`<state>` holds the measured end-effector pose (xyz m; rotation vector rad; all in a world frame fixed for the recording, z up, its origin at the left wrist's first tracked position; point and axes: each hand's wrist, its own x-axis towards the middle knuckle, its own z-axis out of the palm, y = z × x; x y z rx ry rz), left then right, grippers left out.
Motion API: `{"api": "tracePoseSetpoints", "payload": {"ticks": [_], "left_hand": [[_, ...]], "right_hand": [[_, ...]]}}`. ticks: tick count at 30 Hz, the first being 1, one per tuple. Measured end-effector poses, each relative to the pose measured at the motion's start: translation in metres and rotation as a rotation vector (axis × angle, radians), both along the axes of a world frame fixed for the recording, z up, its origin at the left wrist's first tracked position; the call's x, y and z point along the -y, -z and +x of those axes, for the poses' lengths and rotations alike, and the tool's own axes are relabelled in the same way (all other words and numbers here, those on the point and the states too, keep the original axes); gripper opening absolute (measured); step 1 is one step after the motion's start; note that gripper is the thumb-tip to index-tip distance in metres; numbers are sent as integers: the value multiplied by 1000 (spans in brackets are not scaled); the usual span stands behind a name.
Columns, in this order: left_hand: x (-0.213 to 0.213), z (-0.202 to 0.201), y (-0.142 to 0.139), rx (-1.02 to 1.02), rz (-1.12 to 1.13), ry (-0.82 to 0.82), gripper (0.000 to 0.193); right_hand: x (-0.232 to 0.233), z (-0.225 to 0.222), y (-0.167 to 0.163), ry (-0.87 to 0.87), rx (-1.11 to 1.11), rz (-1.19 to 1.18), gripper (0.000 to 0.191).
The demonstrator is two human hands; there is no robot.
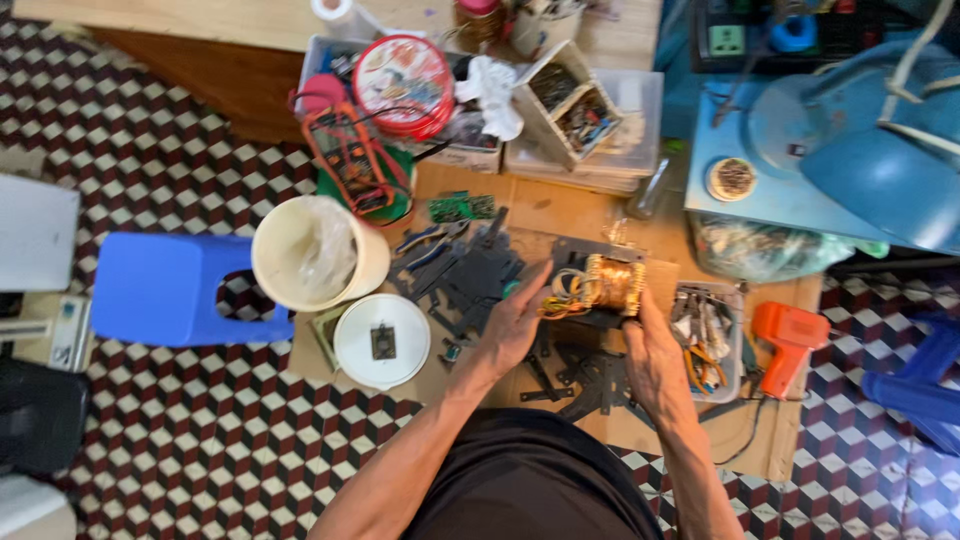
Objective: The person works at a cluttered workbench on a transformer with a copper-wound coil. They pick up flat metal core laminations one at a time and insert them into the coil window, pressing them into place and stacking them, occasionally repositioning the coil and rearranging loose laminations on the bench.
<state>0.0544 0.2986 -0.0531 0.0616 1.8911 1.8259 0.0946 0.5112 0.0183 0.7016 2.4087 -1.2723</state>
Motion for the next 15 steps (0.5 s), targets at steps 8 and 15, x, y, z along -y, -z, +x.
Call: {"api": "tracePoseSetpoints", "payload": {"ticks": [8, 15], "left_hand": [[-13, -1, 8, -448, -45, -43, 67], [5, -2, 11, -485, -113, -38, 55]], "right_hand": [[16, -8, 2, -284, -291, -7, 76], [29, -12, -4, -159, -50, -13, 81]]}}
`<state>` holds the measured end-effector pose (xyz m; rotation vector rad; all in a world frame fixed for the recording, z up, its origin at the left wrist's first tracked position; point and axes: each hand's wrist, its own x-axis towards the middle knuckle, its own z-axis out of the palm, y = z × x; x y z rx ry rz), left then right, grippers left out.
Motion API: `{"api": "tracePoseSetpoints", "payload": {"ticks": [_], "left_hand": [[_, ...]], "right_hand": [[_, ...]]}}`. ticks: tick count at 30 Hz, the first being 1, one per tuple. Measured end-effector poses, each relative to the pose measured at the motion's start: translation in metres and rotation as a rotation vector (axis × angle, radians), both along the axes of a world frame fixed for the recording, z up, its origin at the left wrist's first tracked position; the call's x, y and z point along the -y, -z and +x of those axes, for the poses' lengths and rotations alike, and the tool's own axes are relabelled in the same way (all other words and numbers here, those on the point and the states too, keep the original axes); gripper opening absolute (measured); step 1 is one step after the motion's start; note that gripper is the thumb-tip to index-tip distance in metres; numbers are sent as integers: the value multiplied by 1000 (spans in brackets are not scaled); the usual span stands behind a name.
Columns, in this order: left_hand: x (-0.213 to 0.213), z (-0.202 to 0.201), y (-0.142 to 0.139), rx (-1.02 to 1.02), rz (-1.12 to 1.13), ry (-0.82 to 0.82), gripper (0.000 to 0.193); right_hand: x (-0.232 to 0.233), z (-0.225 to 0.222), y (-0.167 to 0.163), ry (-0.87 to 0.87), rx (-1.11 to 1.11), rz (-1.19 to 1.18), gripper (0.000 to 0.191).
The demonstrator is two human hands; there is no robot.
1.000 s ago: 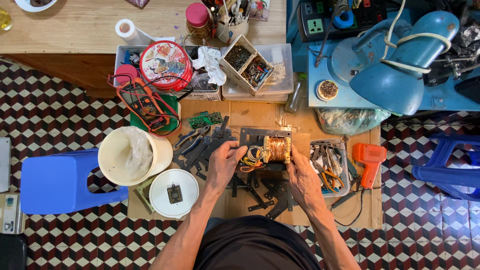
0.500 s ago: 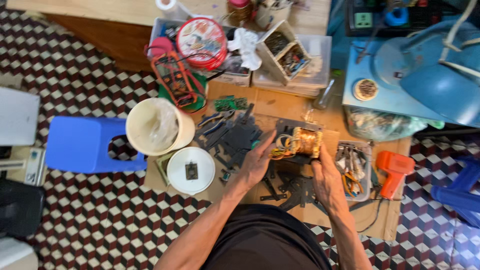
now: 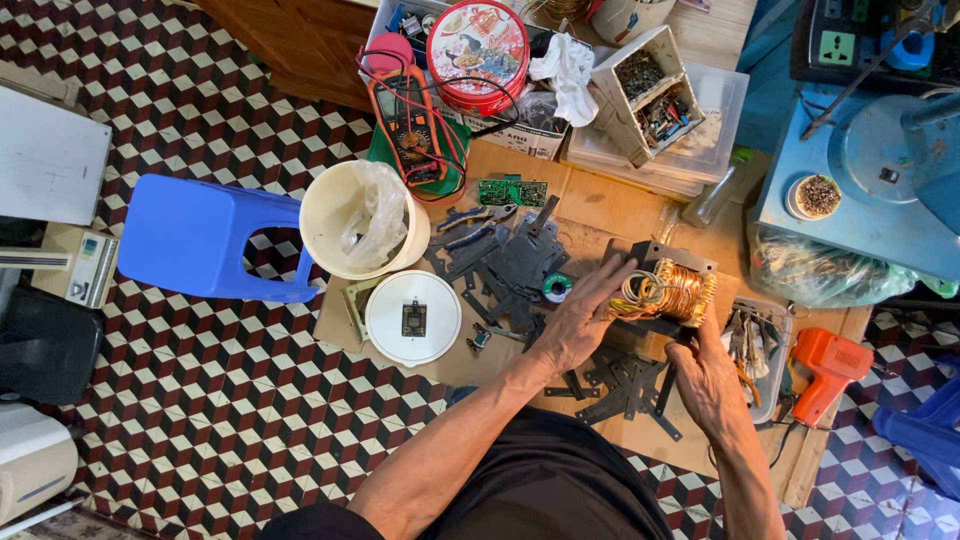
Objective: The person works at a cluttered workbench on a transformer with a copper-wound coil. They pick up flat metal core laminations one at a time and insert them into the coil window, pressing them into place and stacking them, occasionally repositioning the coil and rearranging loose laminations on the bench.
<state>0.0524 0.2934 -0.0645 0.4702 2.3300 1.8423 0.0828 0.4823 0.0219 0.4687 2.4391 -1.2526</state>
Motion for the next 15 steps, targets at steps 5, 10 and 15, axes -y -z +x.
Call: {"api": "tracePoseSetpoints", "payload": {"ticks": [5, 10, 15], "left_hand": [[56, -17, 49, 233, -322, -419, 51], [87, -51, 107, 185, -708, -284, 94], [84, -54, 131, 239, -725, -257, 93]], "right_hand": [[6, 11, 14, 127, -150, -91, 81], [0, 53, 28, 411, -170, -161, 81], [-2, 112, 37, 583, -8, -89, 80]]}}
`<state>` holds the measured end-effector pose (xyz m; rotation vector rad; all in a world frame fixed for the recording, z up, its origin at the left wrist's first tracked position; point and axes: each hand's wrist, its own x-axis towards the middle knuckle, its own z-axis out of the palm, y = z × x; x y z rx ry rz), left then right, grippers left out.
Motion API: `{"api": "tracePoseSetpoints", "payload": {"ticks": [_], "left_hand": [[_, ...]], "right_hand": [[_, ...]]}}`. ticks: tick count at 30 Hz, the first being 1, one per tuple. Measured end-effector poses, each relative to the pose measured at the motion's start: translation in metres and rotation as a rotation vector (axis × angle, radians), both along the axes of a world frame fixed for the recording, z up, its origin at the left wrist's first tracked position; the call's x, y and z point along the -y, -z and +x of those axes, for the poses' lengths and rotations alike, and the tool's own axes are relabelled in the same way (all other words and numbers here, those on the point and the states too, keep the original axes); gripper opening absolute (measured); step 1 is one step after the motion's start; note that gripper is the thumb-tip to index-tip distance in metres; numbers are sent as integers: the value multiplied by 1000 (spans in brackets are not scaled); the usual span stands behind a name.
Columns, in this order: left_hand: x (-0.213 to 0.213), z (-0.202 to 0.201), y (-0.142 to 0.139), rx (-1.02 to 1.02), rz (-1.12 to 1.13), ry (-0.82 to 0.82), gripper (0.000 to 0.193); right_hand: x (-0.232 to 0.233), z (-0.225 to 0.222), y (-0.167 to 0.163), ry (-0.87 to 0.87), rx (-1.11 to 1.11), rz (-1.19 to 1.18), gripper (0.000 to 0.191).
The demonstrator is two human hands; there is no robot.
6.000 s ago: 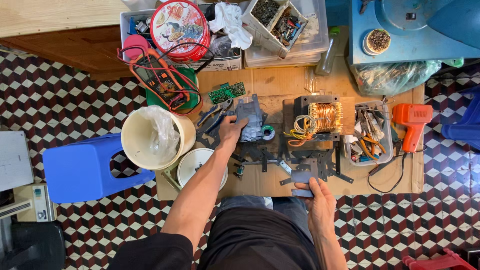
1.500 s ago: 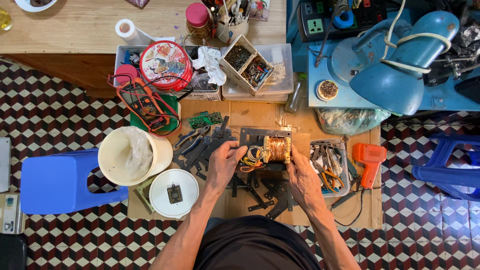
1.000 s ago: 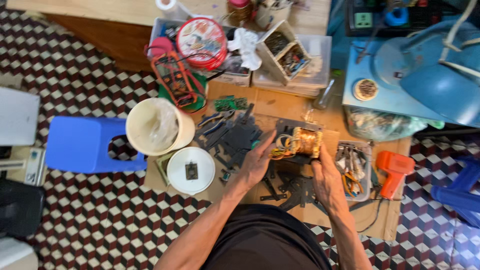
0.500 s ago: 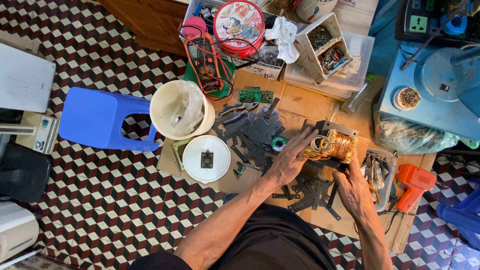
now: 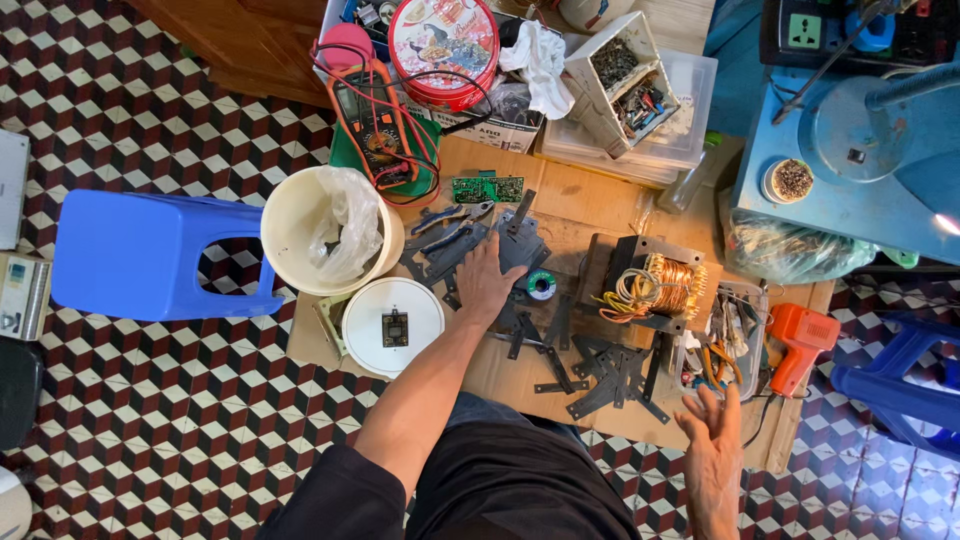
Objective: The person works at a cluttered workbench on a transformer with a copper-wound coil. They pick up flat metal core laminations one at a time and insert them into the coil window, pressing them into place and stacking them, occasionally repositioning the coil and rearranging loose laminations on the bench.
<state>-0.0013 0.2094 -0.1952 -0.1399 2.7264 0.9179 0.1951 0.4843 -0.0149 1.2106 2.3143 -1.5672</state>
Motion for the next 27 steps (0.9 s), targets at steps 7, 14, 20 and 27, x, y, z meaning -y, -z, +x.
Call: {"api": "tracePoseSetpoints", "payload": {"ticks": [7, 14, 20, 27], "left_hand": [[19, 28, -2, 88, -118, 145, 86], [47, 61, -4, 15, -51, 92, 36], [74, 67, -11, -128, 217, 65, 32], [88, 101, -66, 198, 901, -438, 40]], "right_hand": [[19, 28, 29, -98, 72, -31, 74], [68, -3, 45, -473, 286, -18, 58], [119, -40, 61, -596, 94, -82, 43], [167, -80, 120, -376, -30, 109, 42]]}}
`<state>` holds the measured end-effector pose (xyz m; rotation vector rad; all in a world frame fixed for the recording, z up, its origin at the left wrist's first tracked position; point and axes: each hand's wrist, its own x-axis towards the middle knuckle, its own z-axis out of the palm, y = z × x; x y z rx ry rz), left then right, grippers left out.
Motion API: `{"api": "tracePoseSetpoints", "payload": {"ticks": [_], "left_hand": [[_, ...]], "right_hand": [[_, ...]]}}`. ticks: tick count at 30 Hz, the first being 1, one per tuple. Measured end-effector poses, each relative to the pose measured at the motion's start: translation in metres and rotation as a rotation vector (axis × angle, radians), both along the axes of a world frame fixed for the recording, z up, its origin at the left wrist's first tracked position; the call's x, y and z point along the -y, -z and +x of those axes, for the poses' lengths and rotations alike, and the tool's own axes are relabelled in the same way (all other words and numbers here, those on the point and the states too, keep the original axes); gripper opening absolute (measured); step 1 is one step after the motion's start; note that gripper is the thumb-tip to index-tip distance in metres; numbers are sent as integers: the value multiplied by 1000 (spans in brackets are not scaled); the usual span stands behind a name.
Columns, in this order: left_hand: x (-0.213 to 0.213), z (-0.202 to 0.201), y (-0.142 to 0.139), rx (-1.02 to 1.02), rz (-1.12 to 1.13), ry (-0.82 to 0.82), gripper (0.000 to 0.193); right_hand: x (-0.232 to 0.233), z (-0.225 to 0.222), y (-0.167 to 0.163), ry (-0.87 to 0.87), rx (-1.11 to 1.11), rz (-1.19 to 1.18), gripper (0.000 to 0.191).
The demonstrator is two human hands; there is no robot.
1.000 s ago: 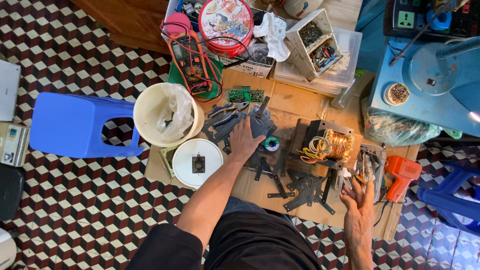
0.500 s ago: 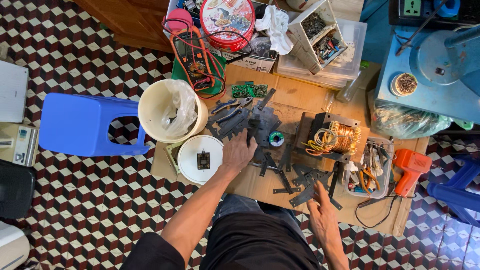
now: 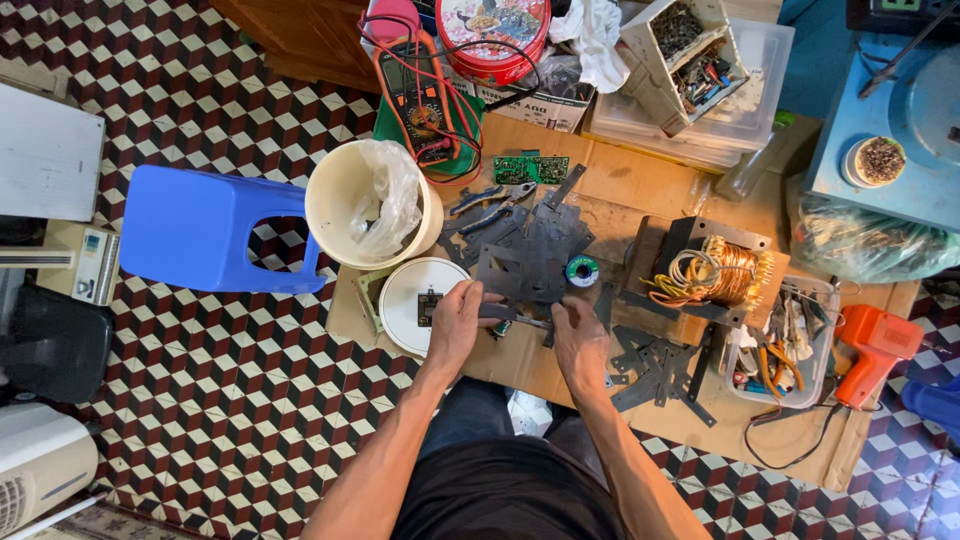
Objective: The person works at a cluttered workbench on a transformer with a copper-wound coil. They pick up flat metal core laminations one at a time and insert them into the coil window, pressing them into place and stacking them, occasionally repositioning the coil and rearranging loose laminations on the bench.
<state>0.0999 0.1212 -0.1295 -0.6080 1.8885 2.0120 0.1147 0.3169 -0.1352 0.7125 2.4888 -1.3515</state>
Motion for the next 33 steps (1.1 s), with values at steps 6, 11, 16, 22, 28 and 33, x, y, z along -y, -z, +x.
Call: {"api": "tracePoseSetpoints", "payload": {"ticks": [6, 11, 16, 22, 28, 33], "left_hand": [[7, 31, -16, 133, 74, -145, 43], [13, 41, -20, 234, 40, -150, 43], [4, 31, -23, 157, 77, -174, 44], [-5, 20, -20, 94, 88, -129, 43], [-12, 24, -19, 71, 73, -92, 44], [-27, 24, -31, 42, 143, -58, 40]], "right_hand": [[33, -34, 83, 572, 208, -431, 34], [24, -24, 93, 654, 215, -798, 18], [-1, 2, 60, 514, 66, -649, 19], [-24, 12, 10, 151, 48, -141, 23], [-36, 27, -35, -124, -583, 339, 22], [-52, 52, -68, 71, -456, 47, 21]]}}
